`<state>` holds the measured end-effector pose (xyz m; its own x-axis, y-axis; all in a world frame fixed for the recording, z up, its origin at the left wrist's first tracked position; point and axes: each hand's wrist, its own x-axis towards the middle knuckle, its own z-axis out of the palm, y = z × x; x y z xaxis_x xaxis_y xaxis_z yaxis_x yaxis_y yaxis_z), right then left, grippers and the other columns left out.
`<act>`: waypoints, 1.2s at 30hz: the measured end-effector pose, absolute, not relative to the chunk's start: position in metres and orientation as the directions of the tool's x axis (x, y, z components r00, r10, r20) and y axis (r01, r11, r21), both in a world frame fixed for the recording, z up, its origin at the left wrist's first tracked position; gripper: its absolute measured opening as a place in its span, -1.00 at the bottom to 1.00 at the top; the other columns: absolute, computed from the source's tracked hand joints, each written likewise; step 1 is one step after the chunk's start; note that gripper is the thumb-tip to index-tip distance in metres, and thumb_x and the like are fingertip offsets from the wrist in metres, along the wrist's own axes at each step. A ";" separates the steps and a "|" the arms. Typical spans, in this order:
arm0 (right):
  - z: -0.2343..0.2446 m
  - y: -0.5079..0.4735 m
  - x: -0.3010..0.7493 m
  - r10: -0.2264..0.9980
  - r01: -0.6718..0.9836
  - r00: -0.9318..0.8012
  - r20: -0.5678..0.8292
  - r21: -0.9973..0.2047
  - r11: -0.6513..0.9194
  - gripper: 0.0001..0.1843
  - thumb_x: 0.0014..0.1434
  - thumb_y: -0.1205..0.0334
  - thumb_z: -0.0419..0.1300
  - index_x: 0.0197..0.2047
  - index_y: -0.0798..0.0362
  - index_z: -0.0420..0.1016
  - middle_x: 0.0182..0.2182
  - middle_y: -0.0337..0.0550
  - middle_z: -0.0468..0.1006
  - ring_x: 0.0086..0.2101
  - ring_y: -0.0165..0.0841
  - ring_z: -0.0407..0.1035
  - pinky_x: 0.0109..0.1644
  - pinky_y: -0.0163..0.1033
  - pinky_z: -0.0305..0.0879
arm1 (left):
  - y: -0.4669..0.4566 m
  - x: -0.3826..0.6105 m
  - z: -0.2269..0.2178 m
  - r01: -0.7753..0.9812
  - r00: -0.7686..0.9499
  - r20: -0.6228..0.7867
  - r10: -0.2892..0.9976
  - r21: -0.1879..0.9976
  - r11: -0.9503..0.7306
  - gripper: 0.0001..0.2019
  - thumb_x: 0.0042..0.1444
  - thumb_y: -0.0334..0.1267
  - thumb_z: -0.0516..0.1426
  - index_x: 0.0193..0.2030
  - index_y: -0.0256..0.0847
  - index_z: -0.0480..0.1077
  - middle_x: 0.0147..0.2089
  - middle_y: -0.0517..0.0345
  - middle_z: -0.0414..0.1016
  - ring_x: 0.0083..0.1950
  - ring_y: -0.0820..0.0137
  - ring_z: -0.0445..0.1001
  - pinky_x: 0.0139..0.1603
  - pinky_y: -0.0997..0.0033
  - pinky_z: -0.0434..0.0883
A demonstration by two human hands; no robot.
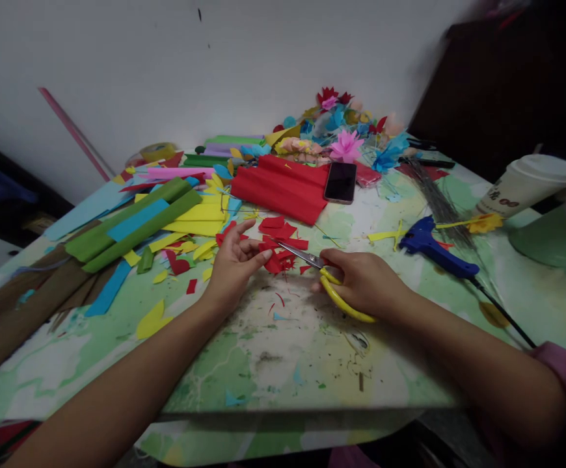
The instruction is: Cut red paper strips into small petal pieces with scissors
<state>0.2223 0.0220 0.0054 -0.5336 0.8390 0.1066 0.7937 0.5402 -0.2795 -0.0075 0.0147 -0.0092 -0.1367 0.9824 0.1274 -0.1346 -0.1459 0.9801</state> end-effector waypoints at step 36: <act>0.002 0.042 0.237 0.941 0.921 -0.293 0.172 -0.212 0.326 -0.71 0.11 0.13 0.08 -0.13 0.07 0.40 -0.27 0.04 0.55 -0.32 -0.19 0.39 -0.41 -0.23 0.02 | 0.050 -0.027 -0.018 0.841 0.308 0.301 0.902 0.357 -0.406 -0.89 0.10 -0.29 0.12 -0.26 -0.17 0.47 -0.19 -0.03 0.49 -0.07 0.16 0.43 0.03 0.14 0.29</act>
<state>0.2365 0.0418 0.0025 -0.2930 0.9406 0.1718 0.9213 0.3258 -0.2122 -0.0266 0.0499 -0.0184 0.3083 0.9024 0.3012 0.8412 -0.4064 0.3567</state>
